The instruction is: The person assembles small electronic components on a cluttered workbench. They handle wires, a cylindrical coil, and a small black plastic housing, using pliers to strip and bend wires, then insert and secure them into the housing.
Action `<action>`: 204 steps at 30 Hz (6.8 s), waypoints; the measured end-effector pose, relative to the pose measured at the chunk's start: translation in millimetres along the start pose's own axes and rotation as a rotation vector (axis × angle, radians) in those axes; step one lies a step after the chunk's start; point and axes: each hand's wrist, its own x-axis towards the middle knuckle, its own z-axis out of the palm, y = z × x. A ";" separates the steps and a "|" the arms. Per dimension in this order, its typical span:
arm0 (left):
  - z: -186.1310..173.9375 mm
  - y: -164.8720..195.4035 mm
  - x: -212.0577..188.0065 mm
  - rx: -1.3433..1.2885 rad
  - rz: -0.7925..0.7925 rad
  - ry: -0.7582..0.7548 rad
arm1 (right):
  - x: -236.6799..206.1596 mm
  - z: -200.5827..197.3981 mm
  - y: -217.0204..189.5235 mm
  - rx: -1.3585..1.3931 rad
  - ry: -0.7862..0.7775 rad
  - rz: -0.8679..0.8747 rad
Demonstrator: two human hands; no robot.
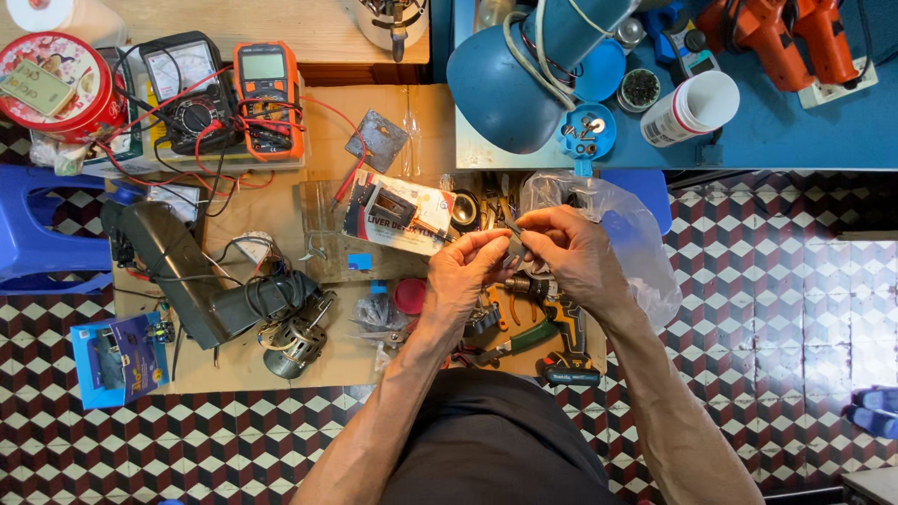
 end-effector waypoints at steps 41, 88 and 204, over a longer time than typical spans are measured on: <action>17.0 -11.5 42.9 -0.702 -0.285 -0.078 | -0.6 24.6 -13.9 -0.475 0.425 -0.559; -0.3 16.2 55.4 -0.668 -0.353 -0.139 | 9.6 43.7 -29.6 -0.534 0.446 -0.593; 11.9 26.9 57.9 -0.157 0.066 -0.202 | 28.8 9.6 2.2 0.269 0.239 -0.078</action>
